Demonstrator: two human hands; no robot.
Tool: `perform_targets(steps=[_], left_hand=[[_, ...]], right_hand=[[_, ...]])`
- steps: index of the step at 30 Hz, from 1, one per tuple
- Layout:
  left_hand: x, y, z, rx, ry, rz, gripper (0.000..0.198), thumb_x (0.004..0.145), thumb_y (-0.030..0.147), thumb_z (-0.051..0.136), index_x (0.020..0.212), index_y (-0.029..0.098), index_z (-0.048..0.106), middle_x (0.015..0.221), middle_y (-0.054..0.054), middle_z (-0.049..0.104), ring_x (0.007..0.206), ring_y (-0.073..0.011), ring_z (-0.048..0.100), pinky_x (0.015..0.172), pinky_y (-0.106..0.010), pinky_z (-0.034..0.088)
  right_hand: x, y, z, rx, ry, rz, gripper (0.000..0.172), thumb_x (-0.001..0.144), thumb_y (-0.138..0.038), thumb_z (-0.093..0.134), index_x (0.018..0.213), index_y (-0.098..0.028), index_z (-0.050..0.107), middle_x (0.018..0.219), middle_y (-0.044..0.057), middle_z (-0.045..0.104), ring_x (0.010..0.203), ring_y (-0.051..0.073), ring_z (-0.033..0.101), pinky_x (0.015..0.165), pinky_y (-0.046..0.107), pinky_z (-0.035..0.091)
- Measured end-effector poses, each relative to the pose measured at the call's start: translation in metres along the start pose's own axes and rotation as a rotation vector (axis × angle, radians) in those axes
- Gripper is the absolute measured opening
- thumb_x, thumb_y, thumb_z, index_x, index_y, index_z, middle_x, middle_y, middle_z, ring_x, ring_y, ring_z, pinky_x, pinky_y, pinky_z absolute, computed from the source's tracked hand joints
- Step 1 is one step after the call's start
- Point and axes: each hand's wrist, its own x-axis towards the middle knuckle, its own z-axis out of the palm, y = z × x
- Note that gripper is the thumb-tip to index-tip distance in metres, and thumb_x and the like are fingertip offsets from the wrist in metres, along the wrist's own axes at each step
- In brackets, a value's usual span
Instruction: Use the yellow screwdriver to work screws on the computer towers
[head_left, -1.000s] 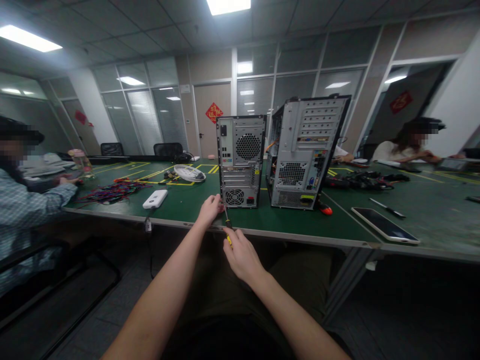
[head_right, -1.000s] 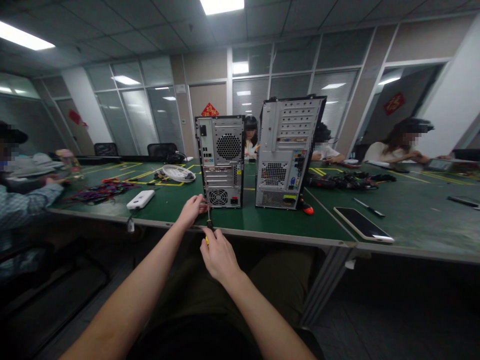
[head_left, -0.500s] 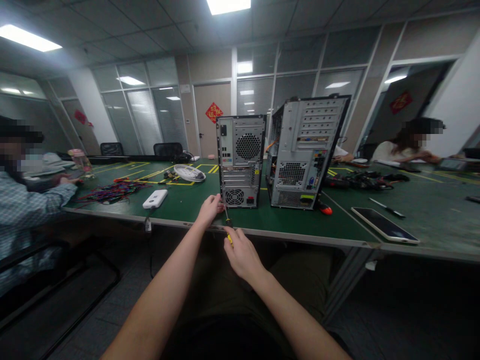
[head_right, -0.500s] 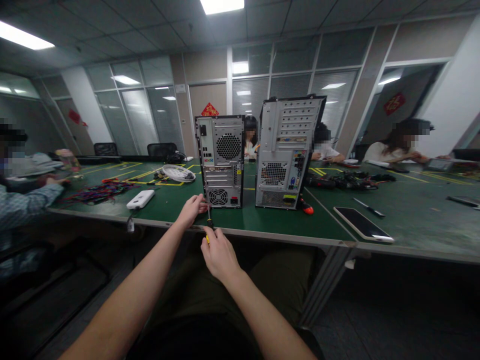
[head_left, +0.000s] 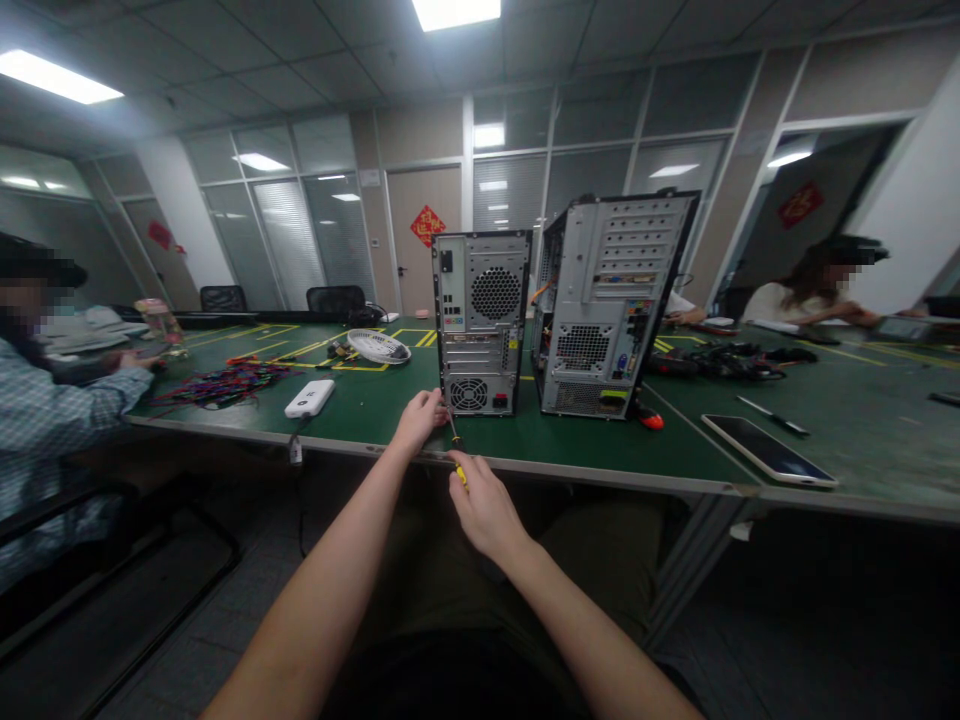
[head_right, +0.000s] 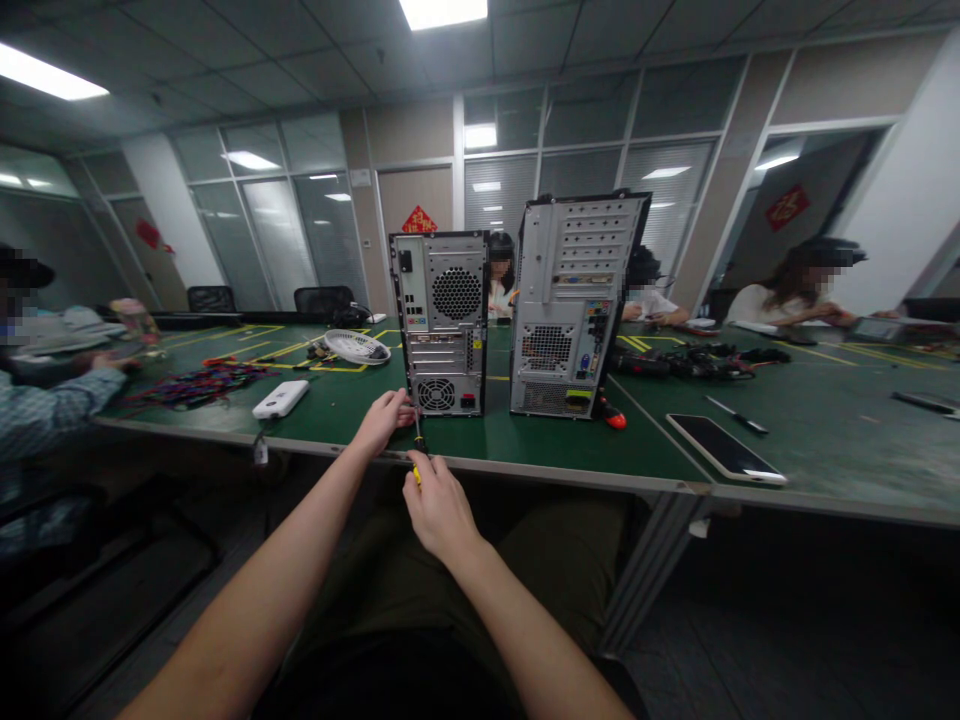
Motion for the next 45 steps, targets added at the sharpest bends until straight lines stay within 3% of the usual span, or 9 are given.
perform_targets(steps=[11,18,23,28,32,35,40,45], left_hand=[[-0.001,0.003,0.001,0.017,-0.009,-0.019,0.025,0.094,0.039,0.063,0.083,0.017,0.058,0.07,-0.005,0.072,0.063,-0.014,0.069,0.065,-0.025,0.055],[-0.001,-0.001,-0.001,0.036,0.002,0.008,0.01,0.086,0.022,0.066,0.084,0.018,0.057,0.065,-0.002,0.069,0.06,-0.0137,0.067,0.065,-0.026,0.054],[-0.004,-0.002,-0.002,0.111,-0.092,0.041,0.025,0.074,0.008,0.069,0.088,0.02,0.052,0.069,-0.002,0.073,0.056,-0.0127,0.065,0.061,-0.024,0.051],[-0.009,0.002,-0.004,0.11,-0.167,0.029,0.033,0.074,0.01,0.074,0.091,0.02,0.048,0.076,-0.006,0.076,0.056,-0.0141,0.068,0.058,-0.024,0.051],[-0.008,0.002,-0.006,0.085,-0.158,0.018,0.038,0.073,0.014,0.081,0.091,0.02,0.047,0.075,-0.006,0.075,0.06,-0.0157,0.071,0.06,-0.024,0.052],[-0.007,0.001,-0.007,0.076,-0.151,0.016,0.04,0.072,0.017,0.084,0.091,0.019,0.048,0.074,-0.006,0.075,0.061,-0.0156,0.071,0.06,-0.023,0.052],[-0.005,0.0,-0.006,0.074,-0.13,0.003,0.04,0.073,0.018,0.085,0.09,0.019,0.048,0.071,-0.005,0.074,0.059,-0.0142,0.07,0.058,-0.022,0.051],[-0.006,0.001,-0.005,0.091,-0.134,0.028,0.039,0.074,0.02,0.084,0.089,0.019,0.049,0.07,-0.004,0.073,0.056,-0.0137,0.069,0.058,-0.022,0.049]], right_hand=[[0.002,0.002,0.001,0.076,0.032,0.011,0.042,0.105,-0.031,0.037,0.141,-0.019,0.054,0.124,0.012,0.062,0.116,0.023,0.061,0.104,0.037,0.047],[0.003,0.003,0.001,0.1,0.047,0.007,0.043,0.104,-0.031,0.037,0.14,-0.017,0.055,0.127,0.014,0.063,0.12,0.024,0.059,0.106,0.041,0.046],[0.002,0.004,0.004,0.157,0.062,-0.006,0.041,0.105,-0.033,0.037,0.14,-0.018,0.053,0.132,0.014,0.062,0.125,0.023,0.059,0.109,0.04,0.045],[0.002,0.001,0.006,0.244,0.057,0.009,0.04,0.104,-0.035,0.04,0.14,-0.019,0.049,0.139,0.015,0.061,0.13,0.023,0.057,0.11,0.04,0.043],[0.0,-0.003,0.005,0.287,0.013,0.079,0.038,0.098,-0.038,0.055,0.133,-0.024,0.051,0.118,0.009,0.071,0.108,0.023,0.068,0.094,0.037,0.052],[0.0,-0.005,0.001,0.28,-0.044,0.081,0.04,0.09,-0.029,0.064,0.129,-0.027,0.053,0.102,0.003,0.071,0.091,0.021,0.07,0.084,0.033,0.054],[-0.001,-0.006,-0.006,0.19,-0.029,-0.011,0.043,0.088,-0.015,0.063,0.129,-0.025,0.058,0.126,0.007,0.061,0.117,0.021,0.062,0.105,0.035,0.047],[-0.004,-0.014,-0.011,0.075,0.008,-0.014,0.035,0.089,-0.017,0.068,0.123,-0.025,0.065,0.131,0.009,0.05,0.11,0.021,0.065,0.105,0.038,0.049]])
